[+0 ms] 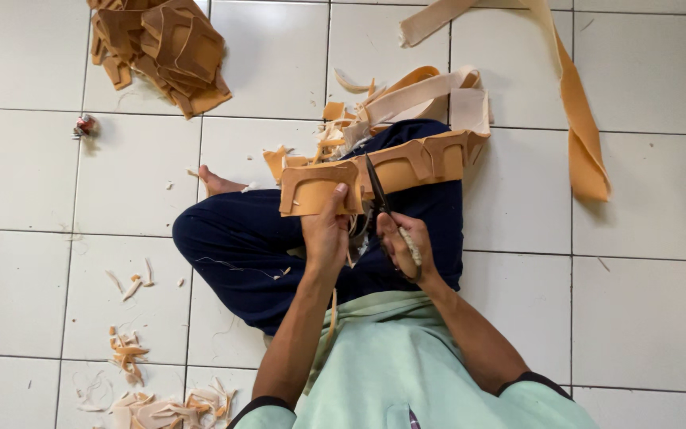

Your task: The person sits on a tiled floor and uses shears to cut a long strip of tan fabric into smaller rectangular pieces. They hold the fabric with one hand and cut with the other, occasionally adjusting the material to align the cuts. Cut pieces are placed in a pile to the side.

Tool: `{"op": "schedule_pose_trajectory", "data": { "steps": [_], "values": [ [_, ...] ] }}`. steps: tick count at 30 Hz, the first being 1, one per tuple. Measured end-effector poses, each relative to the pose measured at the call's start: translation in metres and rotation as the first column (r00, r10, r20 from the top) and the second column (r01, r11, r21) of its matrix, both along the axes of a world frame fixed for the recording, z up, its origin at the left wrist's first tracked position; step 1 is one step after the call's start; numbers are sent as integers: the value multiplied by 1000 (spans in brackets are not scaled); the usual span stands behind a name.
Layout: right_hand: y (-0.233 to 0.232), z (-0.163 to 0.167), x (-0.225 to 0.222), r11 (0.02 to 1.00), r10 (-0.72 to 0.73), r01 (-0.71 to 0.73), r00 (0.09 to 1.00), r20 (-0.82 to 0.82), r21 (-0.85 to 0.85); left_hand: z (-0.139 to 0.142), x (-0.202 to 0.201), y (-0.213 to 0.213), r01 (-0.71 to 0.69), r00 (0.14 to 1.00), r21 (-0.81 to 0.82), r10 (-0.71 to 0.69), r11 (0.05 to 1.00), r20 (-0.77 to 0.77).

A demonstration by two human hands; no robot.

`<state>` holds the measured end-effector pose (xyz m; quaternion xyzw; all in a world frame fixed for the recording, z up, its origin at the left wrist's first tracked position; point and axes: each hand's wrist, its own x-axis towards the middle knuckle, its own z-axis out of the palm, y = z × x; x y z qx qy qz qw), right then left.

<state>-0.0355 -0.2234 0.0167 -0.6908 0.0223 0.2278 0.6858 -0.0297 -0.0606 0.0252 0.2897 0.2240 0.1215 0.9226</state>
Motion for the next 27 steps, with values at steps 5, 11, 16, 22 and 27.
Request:
{"op": "schedule_pose_trajectory", "data": {
  "steps": [5,11,16,22,27],
  "values": [
    [-5,21,0,982,191,-187,948,256,-39,21,-14,18,82,996,88,-83,993,14],
    [-10,23,-4,979,204,-198,950,236,-46,37,-20,19,106,994,202,-109,974,4],
    [-20,25,-6,978,205,-208,969,136,5,54,-25,30,174,982,397,-190,901,0],
    [-29,45,7,889,423,-454,863,275,60,81,-31,57,371,917,729,-349,575,-192],
    [-32,50,5,890,444,-455,864,238,-7,87,-34,58,369,912,758,-369,538,-182]
  ]
}}
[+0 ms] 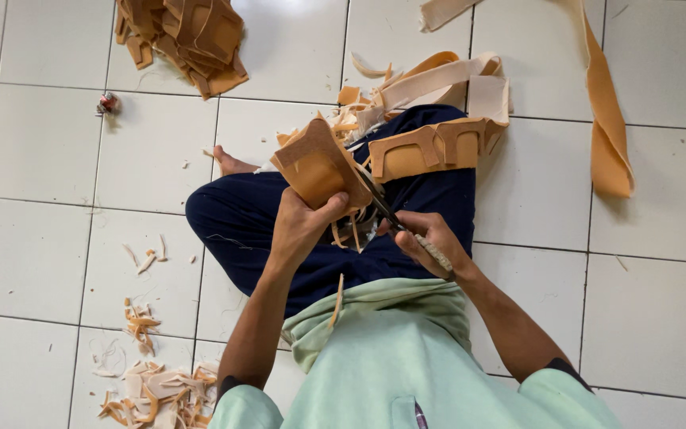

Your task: The person sits on a tiled floor and uses shears to cut a long strip of tan fabric into smaller rectangular pieces. They hold the fabric with one hand and cut with the other, occasionally adjusting the material to align the cuts. Cut pieces are placed in a pile to the side.

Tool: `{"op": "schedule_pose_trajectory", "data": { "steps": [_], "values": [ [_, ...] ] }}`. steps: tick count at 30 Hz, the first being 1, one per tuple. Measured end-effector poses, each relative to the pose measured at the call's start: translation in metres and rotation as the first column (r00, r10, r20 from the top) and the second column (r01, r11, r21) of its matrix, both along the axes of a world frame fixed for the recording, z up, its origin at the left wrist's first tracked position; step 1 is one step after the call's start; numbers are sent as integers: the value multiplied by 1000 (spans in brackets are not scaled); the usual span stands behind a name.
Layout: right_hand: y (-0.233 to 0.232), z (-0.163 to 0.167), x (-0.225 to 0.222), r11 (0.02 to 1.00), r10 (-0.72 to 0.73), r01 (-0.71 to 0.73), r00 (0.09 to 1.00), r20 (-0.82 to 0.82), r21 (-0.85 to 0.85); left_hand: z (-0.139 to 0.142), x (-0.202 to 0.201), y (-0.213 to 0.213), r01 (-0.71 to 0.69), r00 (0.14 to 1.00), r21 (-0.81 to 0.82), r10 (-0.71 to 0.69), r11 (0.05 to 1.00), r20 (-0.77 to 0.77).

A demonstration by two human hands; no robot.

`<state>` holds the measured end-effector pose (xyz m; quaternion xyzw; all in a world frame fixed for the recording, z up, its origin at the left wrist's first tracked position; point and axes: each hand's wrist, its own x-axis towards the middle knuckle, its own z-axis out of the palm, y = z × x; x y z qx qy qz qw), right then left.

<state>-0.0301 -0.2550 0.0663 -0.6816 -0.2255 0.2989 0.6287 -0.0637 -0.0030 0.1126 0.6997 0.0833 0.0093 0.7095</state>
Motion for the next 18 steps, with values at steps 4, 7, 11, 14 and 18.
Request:
{"op": "schedule_pose_trajectory", "data": {
  "steps": [4,7,11,14,18],
  "values": [
    [1,-5,-9,998,-62,59,989,-131,-27,-2,-1,0,14,1000,-127,-16,992,-11],
    [2,-7,-14,997,-80,76,987,-137,-33,-3,4,-2,-52,998,-270,55,962,4],
    [7,-6,-17,996,-85,84,995,-60,-17,-2,7,-19,-230,972,-285,233,930,-23],
    [11,-6,-14,994,-100,98,994,47,39,-2,1,-31,-203,978,-279,207,939,-12],
    [13,-9,-18,988,-129,135,988,-82,71,-10,-5,-35,-175,984,-341,172,924,-39]
  ]
}}
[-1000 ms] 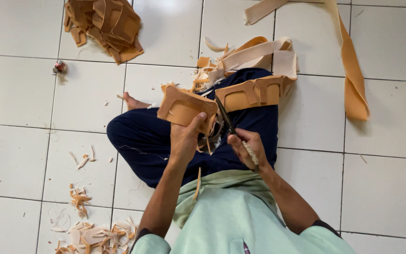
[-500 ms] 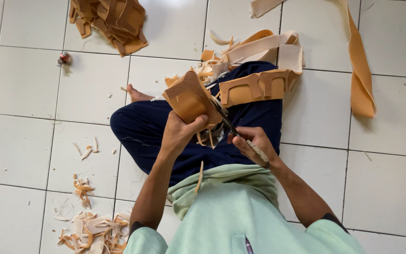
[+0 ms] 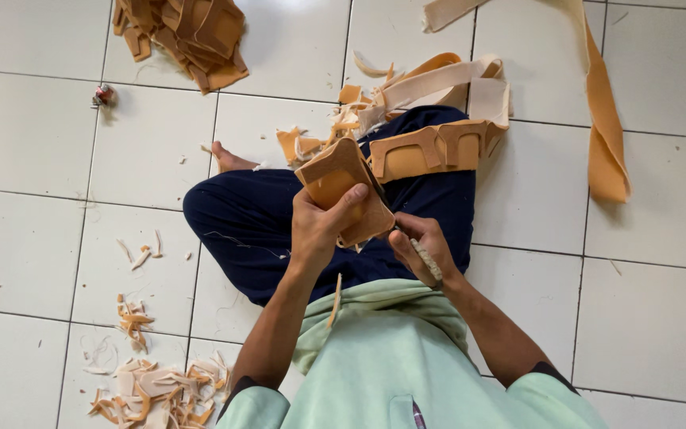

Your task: The person sits on a tiled floor and uses shears to cut a long strip of tan fabric into smaller rectangular pieces. They hold the fabric with one hand and cut with the other, occasionally adjusting the material to align the cuts. Cut pieces are placed in a pile to the side.

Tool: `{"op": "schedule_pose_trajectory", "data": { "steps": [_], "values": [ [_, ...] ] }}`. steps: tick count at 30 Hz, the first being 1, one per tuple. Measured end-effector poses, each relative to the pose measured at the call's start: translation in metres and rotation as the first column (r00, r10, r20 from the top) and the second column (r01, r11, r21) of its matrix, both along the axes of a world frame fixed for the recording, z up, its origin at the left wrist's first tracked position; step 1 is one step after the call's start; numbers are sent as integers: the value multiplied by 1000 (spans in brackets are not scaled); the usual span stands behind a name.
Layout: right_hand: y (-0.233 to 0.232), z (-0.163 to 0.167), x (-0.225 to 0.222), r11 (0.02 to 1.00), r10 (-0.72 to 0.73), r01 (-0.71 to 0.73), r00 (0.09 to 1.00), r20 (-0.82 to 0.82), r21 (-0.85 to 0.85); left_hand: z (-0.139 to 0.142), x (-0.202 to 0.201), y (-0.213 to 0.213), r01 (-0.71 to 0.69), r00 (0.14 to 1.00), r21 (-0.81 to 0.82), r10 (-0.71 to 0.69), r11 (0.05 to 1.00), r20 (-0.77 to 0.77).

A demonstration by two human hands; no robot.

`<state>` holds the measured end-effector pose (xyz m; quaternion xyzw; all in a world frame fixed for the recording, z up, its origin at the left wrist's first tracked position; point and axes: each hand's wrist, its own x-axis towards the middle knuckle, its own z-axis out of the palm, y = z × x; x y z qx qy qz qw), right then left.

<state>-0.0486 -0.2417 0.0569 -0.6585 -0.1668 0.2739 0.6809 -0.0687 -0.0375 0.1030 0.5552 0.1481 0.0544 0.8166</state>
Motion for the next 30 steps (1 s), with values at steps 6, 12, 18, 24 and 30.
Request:
{"op": "schedule_pose_trajectory", "data": {
  "steps": [6,12,18,24,30],
  "values": [
    [2,-3,-7,997,-64,67,995,-83,33,-16,15,5,7,1000,-218,-12,976,-22],
    [1,-1,0,989,13,15,983,182,-147,-17,23,13,-49,998,-423,59,905,10],
    [8,-5,5,1000,-17,21,979,204,-18,-18,13,-5,-73,997,-409,69,909,-24],
    [5,-5,0,992,-114,112,992,-47,-55,-16,11,2,-2,998,-487,-32,873,-62],
    [-10,12,15,997,82,-79,989,126,-24,-1,12,28,157,987,-198,-161,967,-3]
  ]
}}
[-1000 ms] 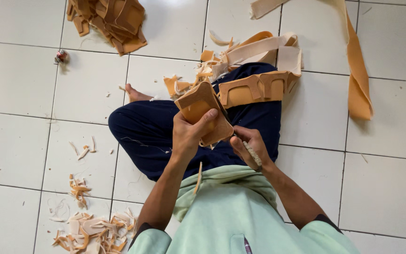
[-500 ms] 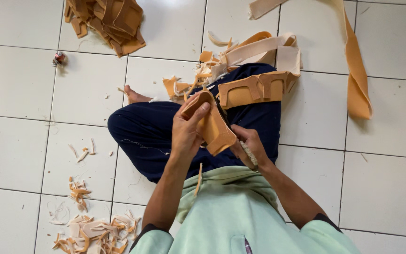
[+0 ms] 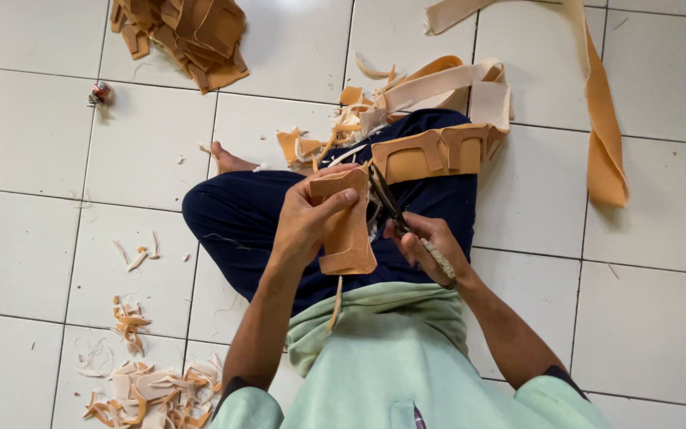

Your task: The person sits on a tiled floor and uses shears to cut a long strip of tan fabric into smaller rectangular pieces. They hold the fabric with one hand and cut with the other, occasionally adjusting the material to align the cuts. Cut pieces are placed in a pile to the side.

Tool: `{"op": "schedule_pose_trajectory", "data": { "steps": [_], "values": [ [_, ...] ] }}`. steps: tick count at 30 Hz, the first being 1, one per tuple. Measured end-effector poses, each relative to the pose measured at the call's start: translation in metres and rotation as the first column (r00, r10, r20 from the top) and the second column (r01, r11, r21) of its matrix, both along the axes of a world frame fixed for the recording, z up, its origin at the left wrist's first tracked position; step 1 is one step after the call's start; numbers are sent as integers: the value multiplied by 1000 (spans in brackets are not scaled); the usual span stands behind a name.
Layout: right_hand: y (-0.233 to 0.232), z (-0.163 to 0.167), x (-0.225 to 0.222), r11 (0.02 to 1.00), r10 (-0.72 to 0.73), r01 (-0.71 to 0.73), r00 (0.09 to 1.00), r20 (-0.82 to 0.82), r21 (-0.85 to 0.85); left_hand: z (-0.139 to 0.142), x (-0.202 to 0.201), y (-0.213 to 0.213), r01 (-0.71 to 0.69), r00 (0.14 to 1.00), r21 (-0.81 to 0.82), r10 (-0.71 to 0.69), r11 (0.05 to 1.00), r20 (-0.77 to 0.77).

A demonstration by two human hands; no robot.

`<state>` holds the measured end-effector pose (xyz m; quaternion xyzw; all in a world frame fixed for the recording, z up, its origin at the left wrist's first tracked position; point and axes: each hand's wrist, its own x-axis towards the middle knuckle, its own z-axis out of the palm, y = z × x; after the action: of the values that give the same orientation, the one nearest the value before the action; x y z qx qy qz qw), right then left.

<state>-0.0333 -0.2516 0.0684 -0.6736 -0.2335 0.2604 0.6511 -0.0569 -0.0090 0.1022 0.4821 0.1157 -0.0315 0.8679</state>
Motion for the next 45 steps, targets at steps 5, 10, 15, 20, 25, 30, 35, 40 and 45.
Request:
{"op": "schedule_pose_trajectory", "data": {
  "steps": [5,10,15,20,25,30,35,40,45],
  "values": [
    [-4,0,2,997,26,-33,994,-103,-69,6,-1,13,55,998,102,-54,993,-15],
    [-6,-15,-2,994,-28,2,973,-231,-110,-3,-4,15,-22,1000,113,23,993,-9],
    [-1,-37,-19,997,-77,66,954,-290,-49,-15,57,79,-492,844,-199,520,848,133],
    [-10,-55,-41,967,-240,254,842,-483,-38,-67,100,136,-582,794,31,560,812,235],
    [-18,-68,-45,878,-383,479,714,-587,11,-156,35,-26,-37,992,-38,41,999,123],
    [-37,-63,-43,835,-472,550,685,-555,-32,-174,42,-138,-243,957,-639,73,730,-280],
    [-46,-50,-37,815,-527,574,684,-504,-74,-142,115,-173,-332,939,-498,230,801,-256],
    [-39,-46,-44,862,-500,482,761,-414,-154,-111,110,-143,-433,897,-310,371,846,-240],
    [-22,-49,-49,967,-256,224,863,-435,-124,-97,60,-88,-474,880,-304,452,826,-145]
  ]
}}
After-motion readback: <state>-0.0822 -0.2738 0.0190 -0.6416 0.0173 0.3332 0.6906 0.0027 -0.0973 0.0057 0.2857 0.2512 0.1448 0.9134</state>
